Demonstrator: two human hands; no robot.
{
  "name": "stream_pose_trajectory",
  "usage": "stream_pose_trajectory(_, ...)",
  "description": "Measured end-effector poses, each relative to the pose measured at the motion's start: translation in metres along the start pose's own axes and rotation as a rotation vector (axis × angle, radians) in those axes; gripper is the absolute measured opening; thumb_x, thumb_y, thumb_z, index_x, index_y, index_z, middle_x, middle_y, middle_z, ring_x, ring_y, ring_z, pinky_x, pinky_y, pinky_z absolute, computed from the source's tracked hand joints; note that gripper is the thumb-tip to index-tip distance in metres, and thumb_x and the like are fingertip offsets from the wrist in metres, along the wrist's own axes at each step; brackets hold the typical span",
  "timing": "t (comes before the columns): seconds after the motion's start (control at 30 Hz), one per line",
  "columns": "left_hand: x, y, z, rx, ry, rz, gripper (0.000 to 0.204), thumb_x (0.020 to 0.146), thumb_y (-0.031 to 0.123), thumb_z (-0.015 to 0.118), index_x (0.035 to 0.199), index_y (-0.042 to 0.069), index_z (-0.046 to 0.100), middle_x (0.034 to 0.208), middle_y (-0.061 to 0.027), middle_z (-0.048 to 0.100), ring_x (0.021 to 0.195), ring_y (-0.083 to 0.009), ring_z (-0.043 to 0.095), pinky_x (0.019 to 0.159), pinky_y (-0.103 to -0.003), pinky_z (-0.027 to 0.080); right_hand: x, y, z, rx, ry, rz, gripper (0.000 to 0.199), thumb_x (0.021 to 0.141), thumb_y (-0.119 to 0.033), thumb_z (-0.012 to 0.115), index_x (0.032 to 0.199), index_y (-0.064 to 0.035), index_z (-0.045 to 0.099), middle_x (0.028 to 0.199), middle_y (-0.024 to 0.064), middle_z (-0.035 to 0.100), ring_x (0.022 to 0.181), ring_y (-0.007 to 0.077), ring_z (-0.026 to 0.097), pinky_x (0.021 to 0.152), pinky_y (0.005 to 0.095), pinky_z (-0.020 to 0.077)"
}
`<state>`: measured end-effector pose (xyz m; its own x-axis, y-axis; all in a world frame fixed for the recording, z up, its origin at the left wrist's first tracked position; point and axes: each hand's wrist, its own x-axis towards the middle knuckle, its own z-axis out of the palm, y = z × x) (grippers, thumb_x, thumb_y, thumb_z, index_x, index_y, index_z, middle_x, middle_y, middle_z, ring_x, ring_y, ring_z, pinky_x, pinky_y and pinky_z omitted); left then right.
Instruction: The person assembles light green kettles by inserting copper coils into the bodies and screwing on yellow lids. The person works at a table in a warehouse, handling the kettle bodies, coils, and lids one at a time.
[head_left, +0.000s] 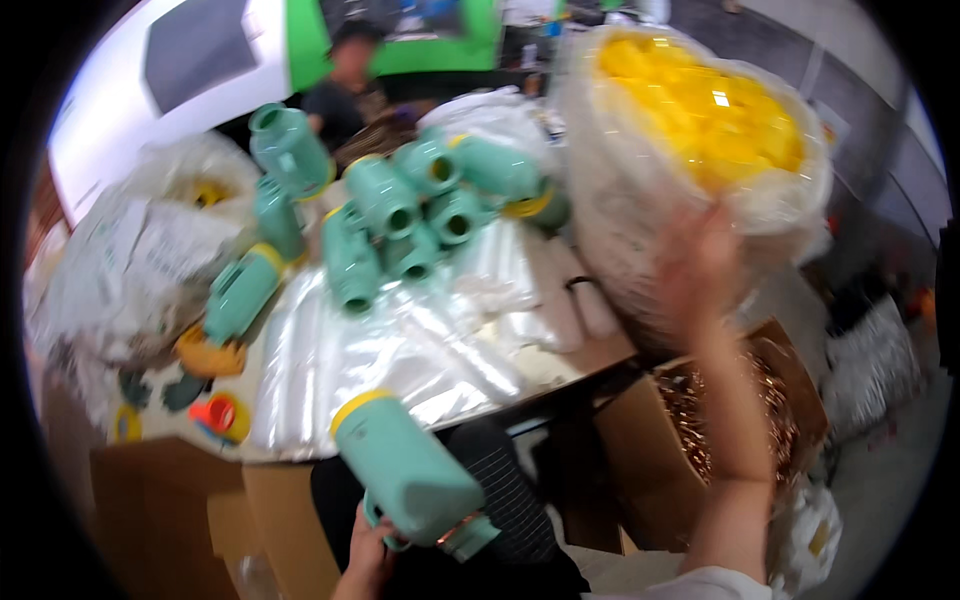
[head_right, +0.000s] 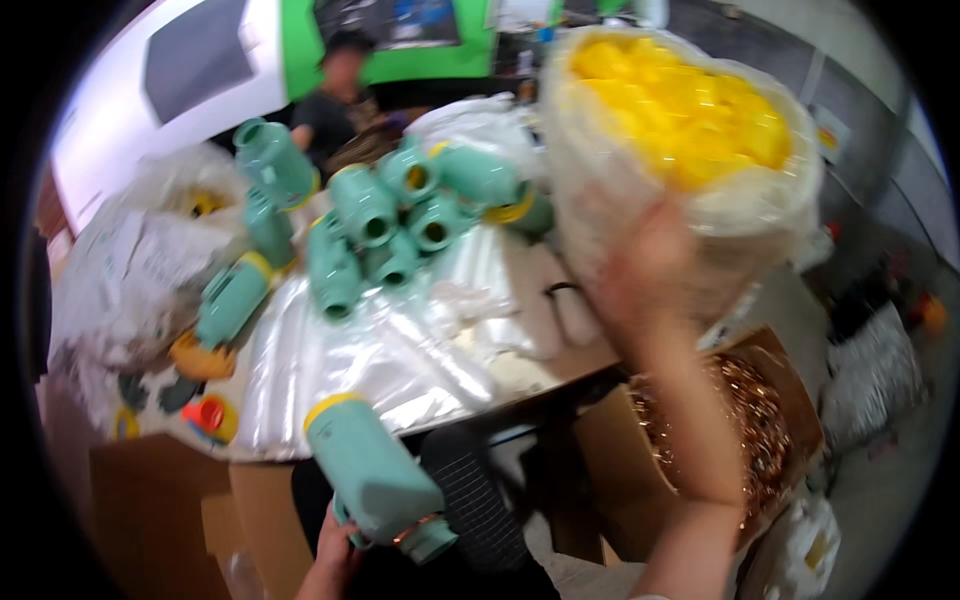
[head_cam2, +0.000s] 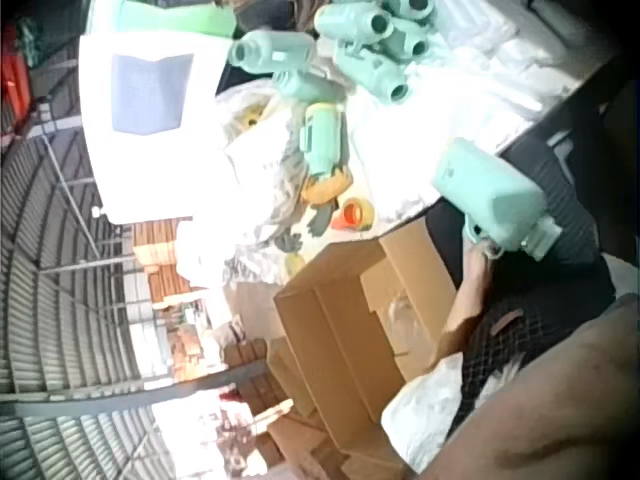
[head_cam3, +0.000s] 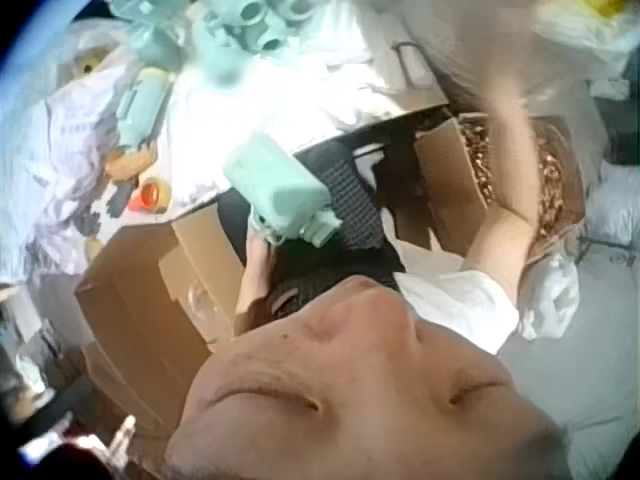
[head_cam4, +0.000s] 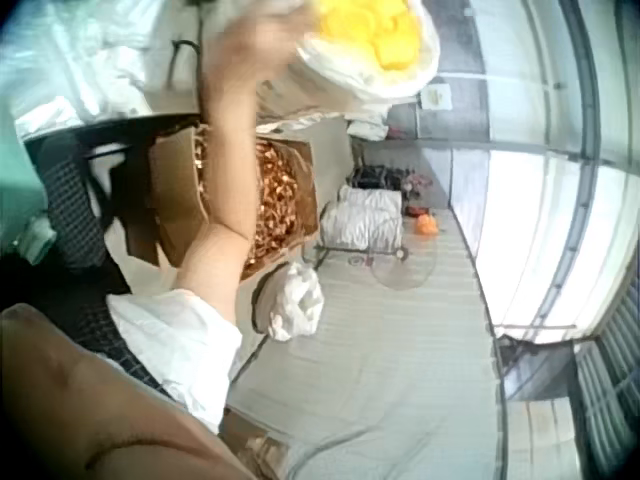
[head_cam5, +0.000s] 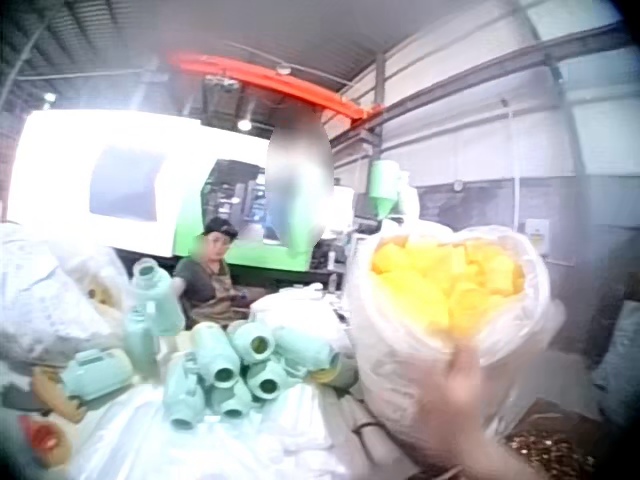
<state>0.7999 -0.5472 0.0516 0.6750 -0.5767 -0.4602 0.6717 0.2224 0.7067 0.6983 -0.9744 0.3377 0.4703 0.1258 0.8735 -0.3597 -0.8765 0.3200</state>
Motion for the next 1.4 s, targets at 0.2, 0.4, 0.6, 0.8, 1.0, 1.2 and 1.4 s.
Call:
stream_pose_trajectory(0.2, 0.018, 0.003, 0.003, -0.193, 0.034, -0.022, 0.076, 0.075, -0.013, 0.046, 0.147, 0.011, 0.037, 0.108, -0.0092, 0.057, 0.076, -0.0192, 0.058, 0.062, -0.028, 0.047, 0.005, 0.182, -0.014, -0.473, -0.440, 0.198, 0.036, 0.086, -0.001, 0.061, 0.119, -0.0134, 0.069, 0.102, 0.0131, 0.067, 0.099, 0.0336, 0.066, 0.087, 0.0427, 0.0526)
stream_pose_trajectory(0.4, 0.026, 0.025, -0.001, -0.338, 0.096, 0.035, 0.072, 0.080, -0.014, 0.047, 0.147, 0.013, 0.039, 0.108, -0.0087, 0.061, 0.066, -0.0148, 0.056, 0.056, -0.025, 0.047, -0.025, 0.150, -0.003, -0.500, -0.026, 0.113, 0.032, 0.094, -0.010, 0.064, 0.124, -0.0208, 0.066, 0.109, 0.0105, 0.068, 0.098, 0.0307, 0.067, 0.084, 0.0401, 0.0546)
stream_pose_trajectory(0.6, 0.021, 0.037, -0.012, -0.316, 0.061, 0.056, 0.054, 0.086, -0.012, 0.049, 0.134, 0.012, 0.044, 0.094, -0.0070, 0.059, 0.061, -0.0118, 0.052, 0.057, -0.026, 0.046, -0.006, 0.198, -0.008, -0.122, -0.005, 0.529, 0.037, 0.093, -0.011, 0.068, 0.129, -0.0173, 0.065, 0.112, 0.0109, 0.070, 0.090, 0.0207, 0.071, 0.078, 0.0279, 0.0565)
stream_pose_trajectory(0.8, 0.014, 0.034, -0.020, -0.279, 0.133, 0.076, 0.052, 0.087, -0.010, 0.050, 0.134, 0.011, 0.045, 0.093, -0.0048, 0.059, 0.061, -0.0103, 0.051, 0.057, -0.025, 0.048, -0.017, 0.251, -0.044, 0.364, -0.024, 0.725, 0.049, 0.090, -0.022, 0.076, 0.136, -0.0143, 0.060, 0.113, 0.0114, 0.068, 0.091, 0.0147, 0.070, 0.079, 0.0252, 0.0606)
stream_pose_trajectory(1.0, 0.019, 0.041, -0.024, -0.243, 0.113, 0.085, 0.050, 0.089, -0.009, 0.052, 0.135, 0.010, 0.046, 0.094, -0.0027, 0.060, 0.060, -0.0076, 0.053, 0.055, -0.023, 0.049, 0.024, 0.260, -0.055, -0.518, -0.439, 0.689, 0.050, 0.089, -0.032, 0.075, 0.134, -0.0159, 0.060, 0.119, 0.0090, 0.068, 0.097, 0.0195, 0.070, 0.075, 0.0314, 0.0607)
stream_pose_trajectory(1.2, 0.030, 0.043, -0.009, -0.312, 0.036, 0.084, 0.045, 0.095, -0.002, 0.051, 0.137, 0.011, 0.045, 0.095, -0.0028, 0.060, 0.061, -0.0072, 0.054, 0.054, -0.022, 0.050, -0.020, 0.121, -0.054, -0.038, 0.221, 0.507, 0.053, 0.097, -0.035, 0.064, 0.142, -0.0096, 0.050, 0.129, 0.0121, 0.060, 0.113, 0.0231, 0.062, 0.092, 0.0363, 0.0531)
stream_pose_trajectory(1.4, 0.018, 0.055, -0.019, -0.347, 0.077, 0.057, 0.040, 0.099, 0.002, 0.050, 0.138, 0.009, 0.045, 0.098, -0.0032, 0.060, 0.064, -0.0079, 0.054, 0.054, -0.021, 0.047, -0.160, -0.189, -0.023, 1.519, -0.610, 0.561, 0.082, 0.091, -0.064, 0.060, 0.147, -0.0067, 0.042, 0.149, 0.0161, 0.043, 0.138, 0.0290, 0.042, 0.113, 0.0460, 0.0370)
